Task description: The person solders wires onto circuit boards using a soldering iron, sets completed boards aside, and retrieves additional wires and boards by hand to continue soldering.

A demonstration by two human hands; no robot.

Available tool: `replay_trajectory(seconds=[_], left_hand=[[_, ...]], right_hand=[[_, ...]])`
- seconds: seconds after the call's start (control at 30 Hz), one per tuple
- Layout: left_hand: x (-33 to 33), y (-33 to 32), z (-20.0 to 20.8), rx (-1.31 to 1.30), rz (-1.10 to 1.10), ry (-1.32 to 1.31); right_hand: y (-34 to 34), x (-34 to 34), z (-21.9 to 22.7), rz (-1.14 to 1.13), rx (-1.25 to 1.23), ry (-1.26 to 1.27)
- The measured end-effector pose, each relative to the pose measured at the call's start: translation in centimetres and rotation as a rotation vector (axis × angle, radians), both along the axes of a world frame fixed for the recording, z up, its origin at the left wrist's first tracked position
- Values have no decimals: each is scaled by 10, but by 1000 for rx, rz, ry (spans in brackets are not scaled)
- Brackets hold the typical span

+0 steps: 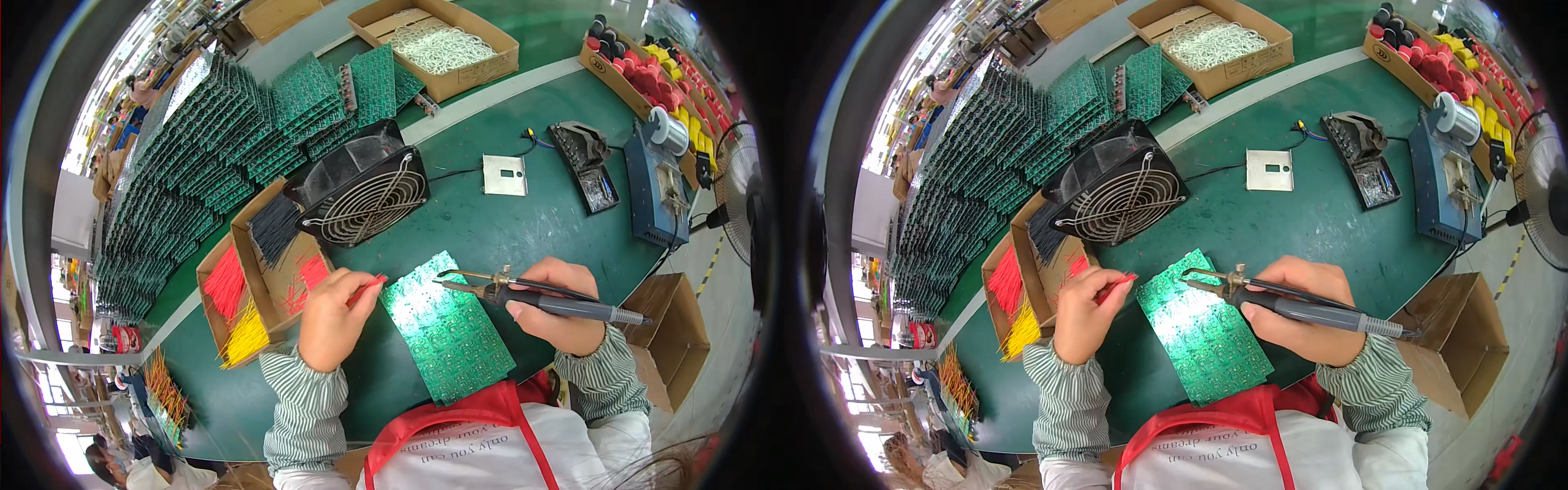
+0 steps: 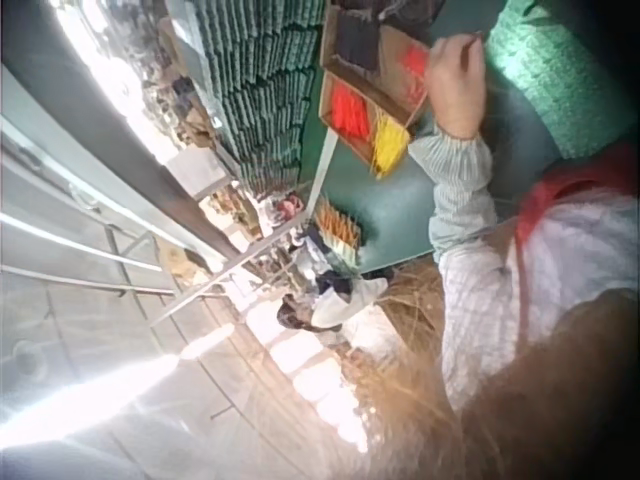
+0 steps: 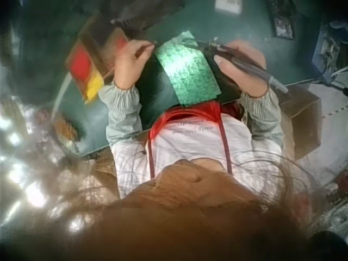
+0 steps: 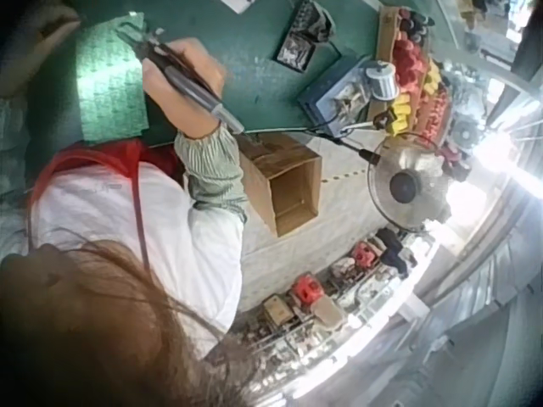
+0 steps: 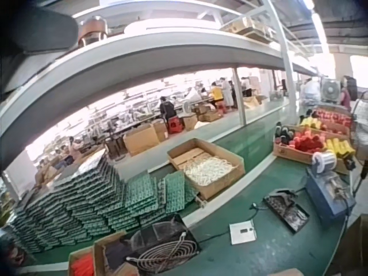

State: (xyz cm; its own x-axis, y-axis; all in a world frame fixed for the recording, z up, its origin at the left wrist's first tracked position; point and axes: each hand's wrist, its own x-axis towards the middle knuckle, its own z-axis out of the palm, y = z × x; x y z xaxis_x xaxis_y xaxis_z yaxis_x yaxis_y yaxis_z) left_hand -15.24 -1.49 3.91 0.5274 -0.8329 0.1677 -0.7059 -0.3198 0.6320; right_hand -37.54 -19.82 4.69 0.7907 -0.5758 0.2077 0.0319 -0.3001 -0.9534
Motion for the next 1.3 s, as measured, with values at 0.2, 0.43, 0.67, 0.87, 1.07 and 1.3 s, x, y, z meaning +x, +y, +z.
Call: replay_trajectory(seconds=[0.2,0.43,0.67,0.87,1.07,1.3], left_hand=[[-7,13,-13,78,1,199],[-7,14,-23,23,-39,202],[-2,13,-27,45,-14,211],[-1,12,-27,48,-7,229],[1,11,-26,47,-23,202],[0,10,-23,80,-21,225]], right_hand=[[8,16,-4,79,-58,-8],[13,29,-12,136,-29,50],[15,37,-16,147,9,63],[14,41,-16,148,-1,85],[14,44,-14,164,40,117],[13,40,-11,119,34,33]])
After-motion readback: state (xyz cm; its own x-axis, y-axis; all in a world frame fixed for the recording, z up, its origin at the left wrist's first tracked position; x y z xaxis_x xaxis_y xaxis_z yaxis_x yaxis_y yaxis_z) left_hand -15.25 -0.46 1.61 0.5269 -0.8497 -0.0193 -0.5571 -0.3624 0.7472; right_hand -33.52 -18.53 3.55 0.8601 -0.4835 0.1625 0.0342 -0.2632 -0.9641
